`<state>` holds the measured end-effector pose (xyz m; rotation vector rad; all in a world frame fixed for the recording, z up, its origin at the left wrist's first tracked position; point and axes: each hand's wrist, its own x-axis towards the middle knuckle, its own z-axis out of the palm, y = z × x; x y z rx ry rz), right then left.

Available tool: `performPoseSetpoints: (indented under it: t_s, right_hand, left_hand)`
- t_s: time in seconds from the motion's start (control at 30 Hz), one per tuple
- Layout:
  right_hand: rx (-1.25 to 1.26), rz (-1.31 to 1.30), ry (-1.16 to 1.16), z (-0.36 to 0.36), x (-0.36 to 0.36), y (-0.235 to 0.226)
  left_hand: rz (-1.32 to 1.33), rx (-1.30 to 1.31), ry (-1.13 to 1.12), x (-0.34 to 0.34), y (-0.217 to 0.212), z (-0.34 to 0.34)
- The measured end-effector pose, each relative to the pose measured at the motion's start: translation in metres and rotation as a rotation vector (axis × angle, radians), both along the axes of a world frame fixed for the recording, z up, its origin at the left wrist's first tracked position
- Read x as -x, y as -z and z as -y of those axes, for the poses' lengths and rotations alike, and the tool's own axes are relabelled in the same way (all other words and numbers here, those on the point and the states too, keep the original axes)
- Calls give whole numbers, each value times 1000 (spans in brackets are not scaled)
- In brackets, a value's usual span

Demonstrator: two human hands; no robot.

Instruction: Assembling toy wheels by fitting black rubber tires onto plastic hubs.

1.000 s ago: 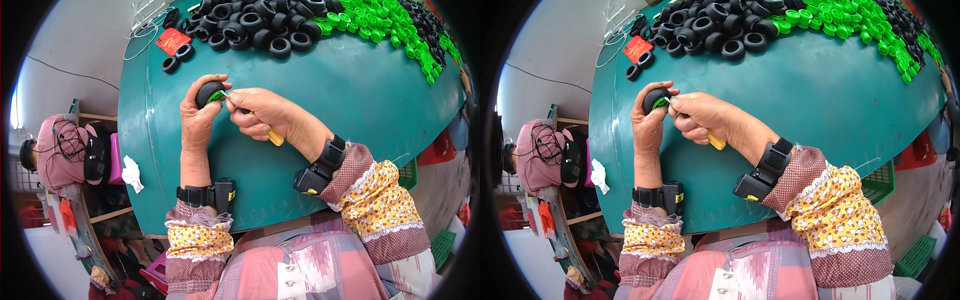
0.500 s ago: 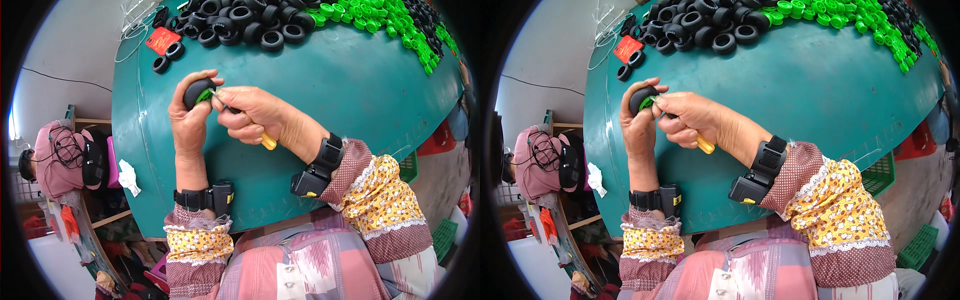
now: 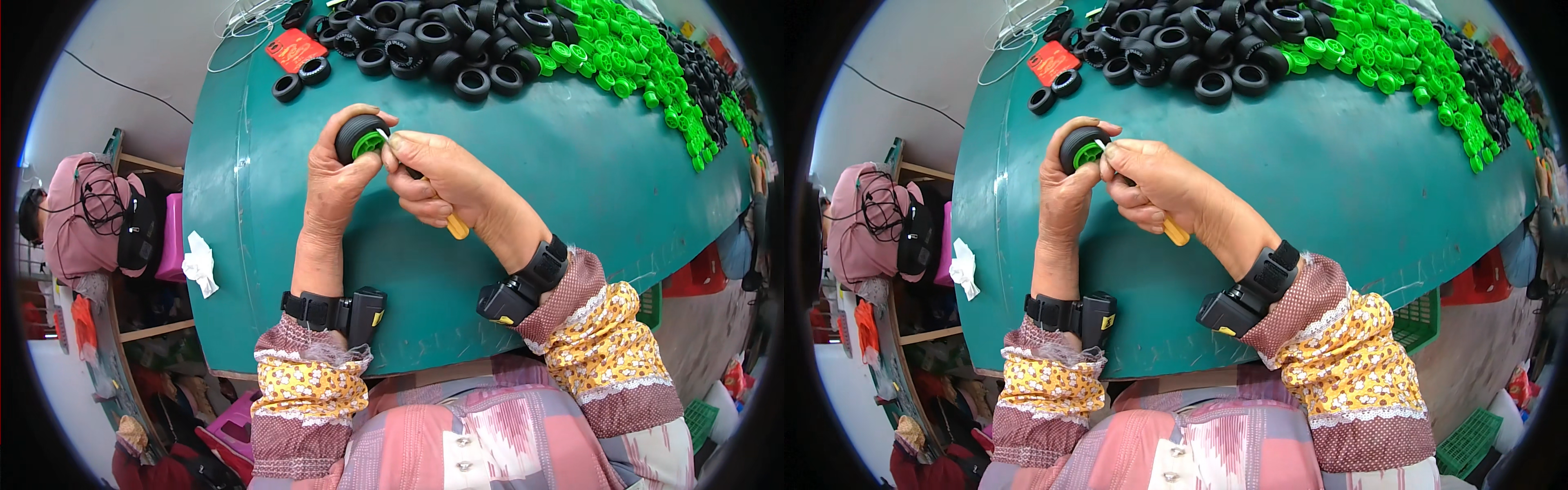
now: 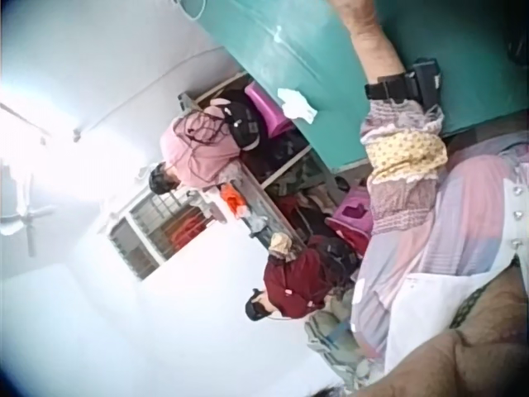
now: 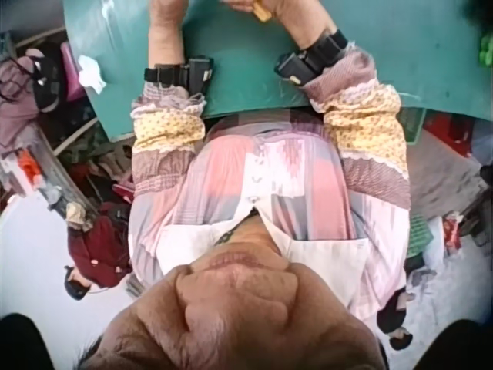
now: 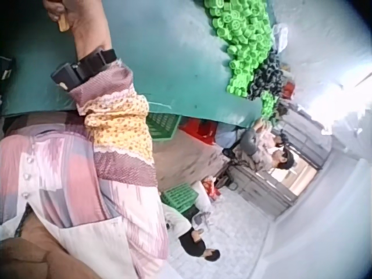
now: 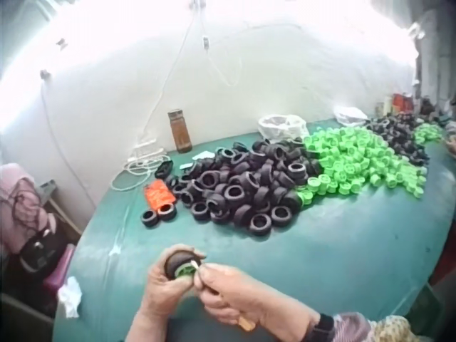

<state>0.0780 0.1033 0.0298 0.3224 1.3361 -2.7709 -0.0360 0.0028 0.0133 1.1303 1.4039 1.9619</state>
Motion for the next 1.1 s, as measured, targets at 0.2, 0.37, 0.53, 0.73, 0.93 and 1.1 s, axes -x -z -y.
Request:
performPoseSetpoints:
  t_s: [0.2, 0.37, 0.53, 0.73, 0.93, 1.1]
  right_hand:
    - [-373, 6, 141, 4, 4, 0]
    - [-874, -14, 317, -3, 7, 13]
    - [-1548, 123, 376, 8, 6, 9]
    - [-1744, -45, 482, 4, 4, 21]
    - [-1452, 11, 281, -2, 5, 19]
    - [-1149, 83, 402, -11, 4, 11]
  left_hand:
    - [56, 88, -24, -2, 0, 2]
    - [27, 127, -42, -1, 1, -2]
    - [66, 215, -74, 3, 4, 1]
    - [62, 151, -116, 0, 6, -4]
    - [-35, 181, -100, 5, 10, -1]
    - [222, 128, -36, 6, 5, 0]
